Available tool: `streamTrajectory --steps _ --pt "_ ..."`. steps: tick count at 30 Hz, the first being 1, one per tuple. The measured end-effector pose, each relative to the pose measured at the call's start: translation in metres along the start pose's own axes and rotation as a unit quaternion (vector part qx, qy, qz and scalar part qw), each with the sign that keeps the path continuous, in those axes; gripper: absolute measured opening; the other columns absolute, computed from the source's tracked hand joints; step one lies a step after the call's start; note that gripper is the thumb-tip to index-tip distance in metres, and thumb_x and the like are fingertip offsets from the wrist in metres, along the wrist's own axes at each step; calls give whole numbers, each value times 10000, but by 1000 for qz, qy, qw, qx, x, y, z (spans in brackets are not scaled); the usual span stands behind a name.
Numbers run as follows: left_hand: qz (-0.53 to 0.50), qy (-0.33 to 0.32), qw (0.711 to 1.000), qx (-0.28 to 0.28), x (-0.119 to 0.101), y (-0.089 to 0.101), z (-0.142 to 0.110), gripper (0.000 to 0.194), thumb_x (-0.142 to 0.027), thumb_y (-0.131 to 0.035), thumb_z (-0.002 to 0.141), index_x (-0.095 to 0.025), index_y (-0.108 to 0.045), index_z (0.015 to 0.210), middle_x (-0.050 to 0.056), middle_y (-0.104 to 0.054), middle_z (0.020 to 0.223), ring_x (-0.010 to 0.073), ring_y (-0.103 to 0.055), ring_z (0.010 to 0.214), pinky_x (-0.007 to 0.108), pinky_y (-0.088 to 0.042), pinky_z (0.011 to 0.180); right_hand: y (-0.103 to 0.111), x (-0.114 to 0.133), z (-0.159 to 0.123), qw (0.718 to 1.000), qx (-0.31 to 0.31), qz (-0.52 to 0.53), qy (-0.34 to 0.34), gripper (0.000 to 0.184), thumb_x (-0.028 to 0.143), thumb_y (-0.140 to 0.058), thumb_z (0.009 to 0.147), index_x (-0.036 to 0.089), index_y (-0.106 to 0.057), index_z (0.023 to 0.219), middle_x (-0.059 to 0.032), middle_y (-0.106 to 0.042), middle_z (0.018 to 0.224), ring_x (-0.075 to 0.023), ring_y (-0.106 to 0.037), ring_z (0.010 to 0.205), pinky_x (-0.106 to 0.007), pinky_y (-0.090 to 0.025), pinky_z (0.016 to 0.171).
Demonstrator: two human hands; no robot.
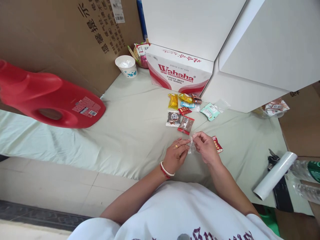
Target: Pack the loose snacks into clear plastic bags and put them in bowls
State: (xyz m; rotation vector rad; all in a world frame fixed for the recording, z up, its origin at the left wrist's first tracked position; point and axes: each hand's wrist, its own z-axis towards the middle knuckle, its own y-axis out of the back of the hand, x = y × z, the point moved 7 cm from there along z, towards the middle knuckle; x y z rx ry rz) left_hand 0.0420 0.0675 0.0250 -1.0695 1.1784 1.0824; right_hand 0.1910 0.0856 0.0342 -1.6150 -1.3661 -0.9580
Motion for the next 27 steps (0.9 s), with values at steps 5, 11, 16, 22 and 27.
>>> streamTrajectory --steps 5,11,16,22,27 --pt "-59 66 996 -29 3 -3 -3 271 -491 -717 872 -224 -759 891 102 -746 1088 242 -670 1001 379 -517 951 3 -1 -6 999 22 39 23 381 536 -790 780 227 -568 785 70 -428 597 -81 -314 493 -225 -230 454" --pt "-98 110 989 -31 3 -12 10 361 -532 -780 798 -181 -701 769 8 -613 785 143 -552 756 248 -451 699 4 4 -14 994 41 -22 100 313 503 -778 816 222 -642 799 49 -467 650 -100 -363 562 -249 -299 537" --pt "-168 133 976 -44 5 -9 10 341 -496 -816 767 -178 -693 782 -12 -629 731 118 -523 697 251 -442 706 16 11 -20 994 7 -7 112 292 488 -759 844 227 -631 816 51 -456 637 -106 -346 561 -256 -289 540" --pt "-235 182 953 -67 -1 -6 5 444 -615 -752 791 -190 -627 815 24 -672 847 127 -589 760 250 -499 707 28 24 -29 987 -25 -21 160 262 474 -737 856 245 -611 833 44 -458 656 -123 -389 580 -271 -342 565" --pt "-169 245 954 -15 -7 -19 11 497 -674 -727 770 -212 -559 842 -43 -546 678 86 -472 542 195 -378 454 12 38 -43 942 30 -193 271 165 372 -651 941 244 -670 838 -12 -578 775 -161 -510 686 -303 -410 637"
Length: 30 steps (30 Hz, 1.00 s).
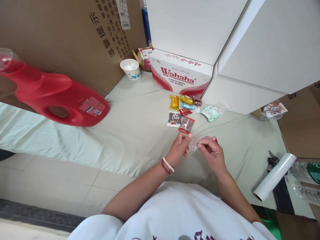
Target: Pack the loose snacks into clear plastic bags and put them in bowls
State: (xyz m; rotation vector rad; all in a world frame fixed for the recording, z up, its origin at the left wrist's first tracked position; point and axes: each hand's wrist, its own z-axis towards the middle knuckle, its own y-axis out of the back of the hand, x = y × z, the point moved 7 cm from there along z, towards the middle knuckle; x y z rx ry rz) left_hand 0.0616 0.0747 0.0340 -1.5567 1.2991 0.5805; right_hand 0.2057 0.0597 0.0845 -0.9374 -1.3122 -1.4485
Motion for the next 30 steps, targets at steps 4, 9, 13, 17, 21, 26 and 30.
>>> streamTrajectory --steps 4,9,13,17,21,26,30 --pt "0 51 999 3 6 -3 5 447 -524 -824 705 -209 -508 735 -68 -474 613 89 -485 537 196 -428 467 -3 9 -18 989 -38 -107 93 69 256 -622 948 254 -680 911 -39 -624 855 -188 -575 756 -323 -462 676" --pt "-62 -55 994 -72 -9 11 -7 377 -516 -787 776 -215 -561 788 -13 -585 805 160 -623 781 307 -575 704 -16 -6 -49 989 -40 -108 91 66 263 -583 945 260 -649 942 -59 -619 909 -222 -603 826 -354 -503 733" --pt "121 -296 947 -39 -45 8 -38 184 -372 -685 920 -220 -673 817 83 -689 1018 220 -644 1028 348 -537 925 -20 -27 -48 997 10 72 -39 256 452 -480 982 245 -624 937 -62 -624 894 -223 -603 799 -344 -515 722" --pt "284 -375 881 49 -43 -1 -54 143 -194 -602 948 -231 -695 846 119 -704 1275 241 -641 1229 368 -522 1039 -7 -34 -30 970 -9 202 -137 604 708 -296 981 224 -653 1025 -98 -669 949 -249 -635 872 -359 -535 755" --pt "379 -358 849 91 -12 3 -49 177 -170 -533 957 -213 -634 818 117 -636 1433 228 -598 1336 384 -518 1087 -11 -44 -18 981 48 74 -172 457 653 -638 865 212 -690 969 -58 -679 922 -207 -606 827 -302 -503 728" --pt "309 -189 928 -86 36 71 -36 132 -294 -550 935 -215 -559 830 139 -706 1266 238 -682 1195 420 -579 962 -13 -94 -34 964 -19 31 -262 388 604 -650 815 218 -626 786 15 -511 647 -156 -457 592 -264 -425 514" --pt "204 -101 965 -128 60 104 -46 203 -251 -631 766 -215 -553 950 136 -653 1299 255 -657 1223 428 -584 955 -19 -108 -55 962 3 35 -269 350 569 -640 833 223 -622 787 20 -510 652 -155 -462 600 -265 -433 536"
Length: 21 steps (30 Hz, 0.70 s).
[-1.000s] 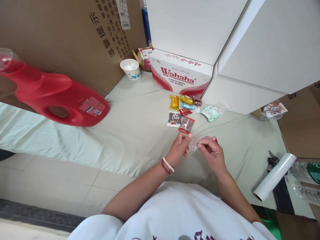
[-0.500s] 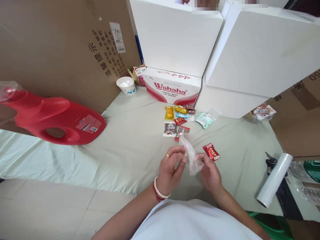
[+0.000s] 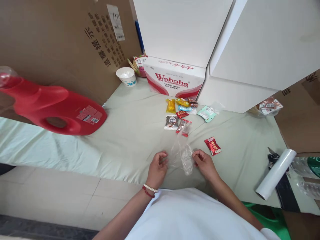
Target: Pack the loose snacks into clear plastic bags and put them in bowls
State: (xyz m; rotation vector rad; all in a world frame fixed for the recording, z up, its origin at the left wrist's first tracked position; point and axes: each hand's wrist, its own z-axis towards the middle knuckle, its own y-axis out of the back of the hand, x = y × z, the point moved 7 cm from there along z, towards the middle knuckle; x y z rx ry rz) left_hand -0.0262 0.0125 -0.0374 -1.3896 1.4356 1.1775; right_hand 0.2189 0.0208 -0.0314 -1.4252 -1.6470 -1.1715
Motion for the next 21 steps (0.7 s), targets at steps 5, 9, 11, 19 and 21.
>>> streamTrajectory --steps 5,9,11,19,21 --pt "125 -59 990 -36 -29 -6 5 489 -332 -644 825 -201 -514 1278 152 -604 1356 275 -593 1278 479 -507 1044 -2 10 -15 995 -2 -52 85 281 476 -608 911 210 -667 842 -25 -630 792 -164 -552 695 -271 -453 636" --pt "303 -63 950 -31 -46 -38 40 408 -372 -664 860 -161 -577 1199 153 -688 1170 294 -652 1131 452 -487 995 -5 4 -20 994 10 -60 92 279 467 -579 941 212 -670 872 -31 -653 824 -174 -579 718 -273 -468 646" --pt "342 -27 939 -4 -42 -50 58 173 -307 -540 946 -192 -610 1054 93 -723 971 251 -693 948 370 -493 857 -4 -4 -23 994 20 -77 74 286 466 -557 953 212 -660 871 -18 -634 765 -169 -559 663 -274 -455 608" --pt "364 -32 931 -17 -28 -56 63 162 -298 -431 1012 -226 -575 992 23 -680 785 205 -661 750 276 -355 664 26 39 -35 944 -149 -222 194 251 405 -515 997 215 -676 1033 -65 -635 966 -187 -594 786 -323 -499 739" --pt "350 -44 935 -25 -26 -56 60 170 -313 -424 1013 -228 -570 987 17 -667 770 200 -649 731 272 -348 663 18 45 -22 937 -144 -246 204 255 430 -542 987 218 -682 1002 -63 -636 956 -192 -597 787 -323 -497 735"
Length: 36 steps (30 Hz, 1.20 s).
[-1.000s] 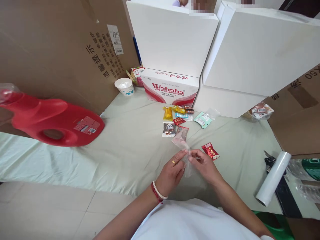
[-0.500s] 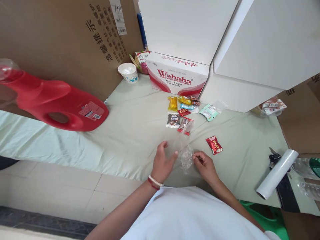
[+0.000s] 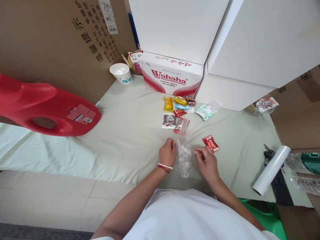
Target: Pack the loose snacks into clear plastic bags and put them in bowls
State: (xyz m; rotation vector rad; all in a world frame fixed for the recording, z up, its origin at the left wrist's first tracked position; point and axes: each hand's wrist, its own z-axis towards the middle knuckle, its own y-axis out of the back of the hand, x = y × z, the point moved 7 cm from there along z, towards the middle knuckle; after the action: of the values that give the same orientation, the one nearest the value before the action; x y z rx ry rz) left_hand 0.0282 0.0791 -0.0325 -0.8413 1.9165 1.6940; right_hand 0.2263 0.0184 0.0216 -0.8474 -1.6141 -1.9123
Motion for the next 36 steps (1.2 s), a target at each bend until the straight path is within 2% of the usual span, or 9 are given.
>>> streamTrajectory --steps 4,7,14,22,25,28,30,32,36 --pt "-39 -12 999 -19 2 0 0 193 -352 -425 1003 -236 -555 921 -8 -607 704 181 -599 667 267 -333 652 -34 -2 23 998 53 -37 6 206 393 -606 929 218 -714 948 -73 -656 974 -215 -630 833 -335 -491 749" --pt "-92 -12 995 -35 5 5 2 252 -398 -418 992 -237 -516 824 -29 -530 639 165 -533 612 267 -315 633 -43 -11 29 997 70 28 3 208 335 -565 930 223 -730 872 -59 -658 894 -201 -623 799 -322 -483 745" --pt "-176 12 983 -53 20 22 7 388 -493 -331 1006 -236 -448 741 -44 -445 606 143 -458 602 253 -366 614 -21 -56 11 954 67 238 -169 368 555 -728 798 194 -745 868 -19 -659 752 -145 -505 629 -270 -399 585" --pt "-146 93 981 -86 69 60 -15 352 -498 -370 1007 -229 -563 887 -13 -562 674 164 -554 677 267 -483 672 8 -76 -18 944 67 210 -247 437 645 -667 820 212 -658 879 51 -458 568 -119 -329 484 -263 -256 463" --pt "-65 58 978 -189 74 86 -34 354 -480 -554 918 -177 -582 1100 81 -652 940 221 -623 842 373 -535 800 14 -76 -19 964 89 125 -217 427 639 -638 845 214 -670 865 14 -570 632 -154 -455 554 -279 -347 524" --pt "70 -66 949 -301 50 105 -55 381 -381 -642 867 -152 -612 1170 187 -629 1188 339 -568 1215 532 -438 1061 16 -73 -10 972 92 86 -201 422 613 -614 876 222 -672 1024 -19 -681 775 -198 -577 683 -314 -449 646" --pt "142 -185 940 -248 25 95 -57 270 -294 -596 914 -212 -659 1163 151 -665 1235 331 -502 1357 569 -291 1189 11 -71 -1 970 86 98 -204 501 597 -641 863 217 -622 1190 -27 -707 836 -211 -611 729 -332 -478 696" --pt "189 -273 935 -122 10 73 -51 316 -258 -522 973 -272 -656 1258 99 -677 1335 290 -474 1422 577 -161 1250 2 -70 7 968 100 116 -201 566 581 -686 822 206 -597 1238 -16 -691 825 -202 -601 702 -326 -476 677" --pt "234 -260 936 35 24 49 -30 496 -345 -427 1030 -281 -478 1519 115 -467 1602 301 -394 1502 653 -35 1251 1 -82 7 971 113 100 -183 425 537 -672 811 206 -665 1079 19 -613 738 -167 -538 620 -294 -429 602"
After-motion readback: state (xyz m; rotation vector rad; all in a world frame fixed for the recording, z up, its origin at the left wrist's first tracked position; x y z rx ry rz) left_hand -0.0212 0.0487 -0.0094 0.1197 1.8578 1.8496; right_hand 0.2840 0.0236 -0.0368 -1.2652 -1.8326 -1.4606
